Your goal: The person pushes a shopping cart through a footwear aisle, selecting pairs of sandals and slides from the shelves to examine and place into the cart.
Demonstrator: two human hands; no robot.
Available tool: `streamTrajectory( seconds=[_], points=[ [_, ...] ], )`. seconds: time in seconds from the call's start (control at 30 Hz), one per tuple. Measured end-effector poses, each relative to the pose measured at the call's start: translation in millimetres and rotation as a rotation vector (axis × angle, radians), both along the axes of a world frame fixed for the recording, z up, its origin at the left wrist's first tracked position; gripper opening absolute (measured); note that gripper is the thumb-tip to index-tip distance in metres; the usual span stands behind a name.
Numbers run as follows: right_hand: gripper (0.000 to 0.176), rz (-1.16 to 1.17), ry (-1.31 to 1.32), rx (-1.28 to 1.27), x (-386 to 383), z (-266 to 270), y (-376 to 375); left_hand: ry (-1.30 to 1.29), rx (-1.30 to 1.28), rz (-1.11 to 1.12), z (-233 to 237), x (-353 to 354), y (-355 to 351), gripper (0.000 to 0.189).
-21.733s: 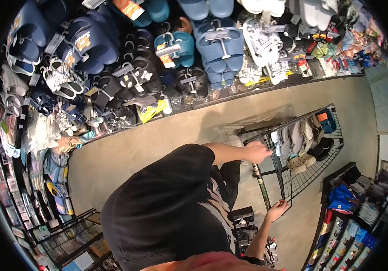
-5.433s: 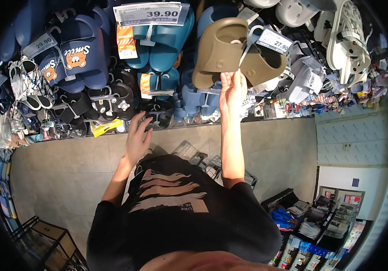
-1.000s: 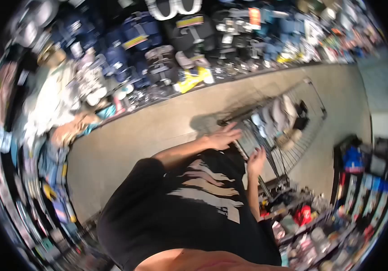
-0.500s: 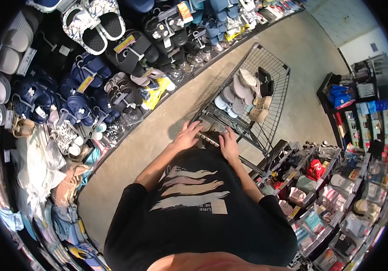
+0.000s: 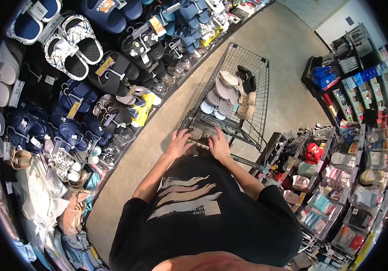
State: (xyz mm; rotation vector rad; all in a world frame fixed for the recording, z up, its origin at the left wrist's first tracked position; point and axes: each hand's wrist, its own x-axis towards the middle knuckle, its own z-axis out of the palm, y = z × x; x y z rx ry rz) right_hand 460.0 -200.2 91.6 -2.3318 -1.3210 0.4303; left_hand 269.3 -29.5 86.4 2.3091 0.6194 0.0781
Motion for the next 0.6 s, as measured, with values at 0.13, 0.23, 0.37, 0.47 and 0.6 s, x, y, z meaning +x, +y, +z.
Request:
streamTrajectory(
  seconds=[0.13,0.23,0.37,0.47,0.6],
  points=[
    [0.024,0.008,0.039,0.008,-0.2,0.6,-0.4,-0.008,0.042,-0.009,-1.9,-0.7,-1.4,0.043],
    [0.025,-0.008,0.107,-0.028,-1.1,6.1,-0.9,-0.015,0.043,-0.003,-3.9,-1.6,-2.2,0.043],
    [0.024,0.007,0.064,0.004,0.6,-1.6,-2.8,-0.004,0.069,-0.037,-5.3,-1.8,0.2,0.044],
    [0.026,0.042,-0.010,0.048,2.5,-1.3,-5.5,-0.017,0.032,-0.031,3.2,-1.1,-2.3,0.051],
    [0.024,0.021,0.058,0.039,2.9,2.2,-6.9,-0.003,0.030,-0.031,2.8,-0.4,-4.3,0.054]
  ],
)
